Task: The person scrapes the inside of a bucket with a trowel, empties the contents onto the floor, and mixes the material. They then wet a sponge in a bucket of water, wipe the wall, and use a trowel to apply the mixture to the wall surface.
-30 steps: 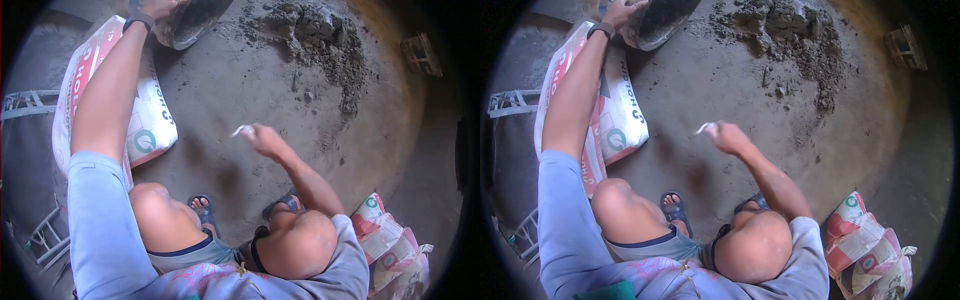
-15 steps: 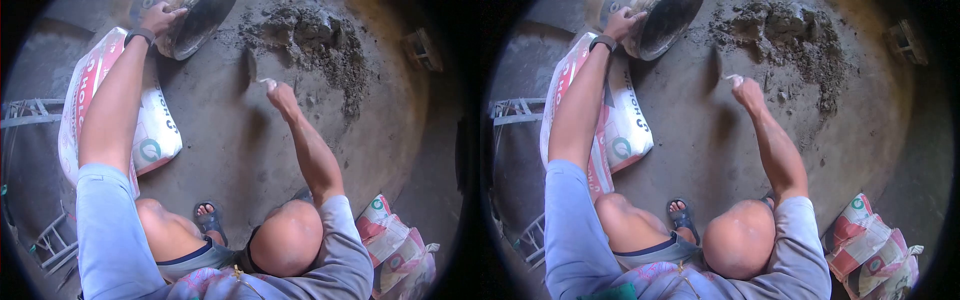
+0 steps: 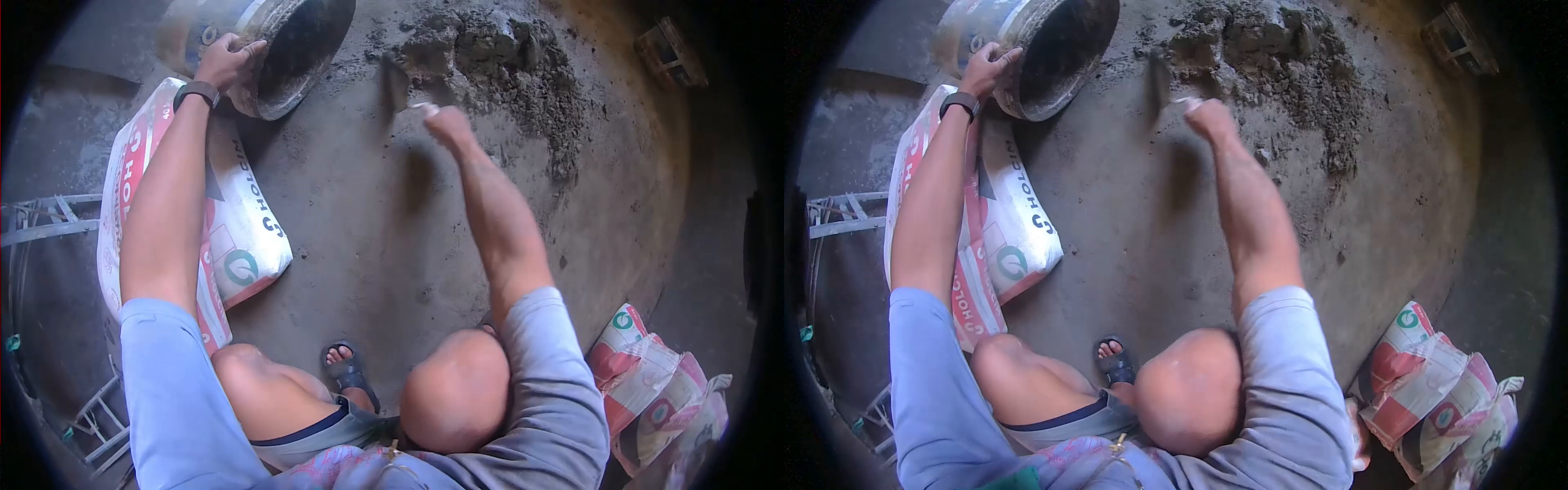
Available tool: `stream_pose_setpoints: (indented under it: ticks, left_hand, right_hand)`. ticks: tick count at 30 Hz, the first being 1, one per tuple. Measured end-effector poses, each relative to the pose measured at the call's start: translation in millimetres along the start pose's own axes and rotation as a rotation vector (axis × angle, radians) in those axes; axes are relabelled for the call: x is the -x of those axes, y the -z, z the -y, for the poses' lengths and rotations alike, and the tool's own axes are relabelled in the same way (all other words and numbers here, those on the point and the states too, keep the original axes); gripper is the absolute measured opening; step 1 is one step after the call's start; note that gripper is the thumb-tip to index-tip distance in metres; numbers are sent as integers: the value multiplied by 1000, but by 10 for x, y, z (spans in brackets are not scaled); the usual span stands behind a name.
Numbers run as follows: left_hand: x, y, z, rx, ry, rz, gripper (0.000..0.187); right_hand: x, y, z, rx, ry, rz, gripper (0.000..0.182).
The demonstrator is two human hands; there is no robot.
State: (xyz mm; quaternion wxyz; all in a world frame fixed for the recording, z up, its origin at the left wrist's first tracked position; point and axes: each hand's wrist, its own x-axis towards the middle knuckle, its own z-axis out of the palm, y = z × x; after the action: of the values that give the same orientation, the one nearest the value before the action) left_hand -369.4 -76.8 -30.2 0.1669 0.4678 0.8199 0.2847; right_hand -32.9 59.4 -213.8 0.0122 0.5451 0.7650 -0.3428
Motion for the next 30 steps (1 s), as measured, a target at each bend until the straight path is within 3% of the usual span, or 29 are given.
stream_pose_setpoints:
  ticks: [1, 2, 5, 10, 12, 15, 17, 21, 24, 26, 27, 29, 30]
  left_hand:
    - [31, 22, -28, 4, -1, -6, 45]
    - [57, 24, -55, -8, -15, -25, 44]
    - [-7, -18, 54, -27, -46, -93, 43]
    - [-159, -44, 234, 54, -56, -102, 49]
    - [-98, 2, 137, -50, -38, -86, 50]
    - [-211, 88, 181, -190, -17, -55, 52]
    - [-208, 20, 228, -40, -48, -64, 52]
    - [-165, 69, 100, -185, -4, -45, 42]
    - [-134, 86, 151, -157, -29, -26, 43]
    - [-202, 70, 136, -100, -35, -34, 42]
    - [-221, 69, 165, -74, -23, -27, 41]
    - [-329, 105, 313, -153, -69, -46, 41]
    - [-409, 120, 445, -104, -41, -29, 41]
  right_hand:
    - [22, 101, -44, 41, 28, -128, 51]
    - [50, 230, -102, -21, -122, -55, 47]
    - [248, 273, -345, -15, -89, -23, 48]
    - [1307, 38, -455, -298, -5, -207, 46]
    - [1356, -146, -713, -137, -9, -37, 45]
    - [1510, 30, -772, -102, -103, -6, 45]
    - [1702, -15, -970, -208, -50, -48, 47]
    - [1837, 140, -1180, -64, -119, -16, 45]
    - [2311, 157, -1293, -256, -165, -66, 44]
    - [2451, 103, -1613, -457, -368, -89, 39]
    - [2594, 197, -1698, -461, -388, -113, 39]
    - [2857, 453, -1874, -407, -361, -432, 31]
    - [2938, 514, -2089, -525, -405, -514, 27]
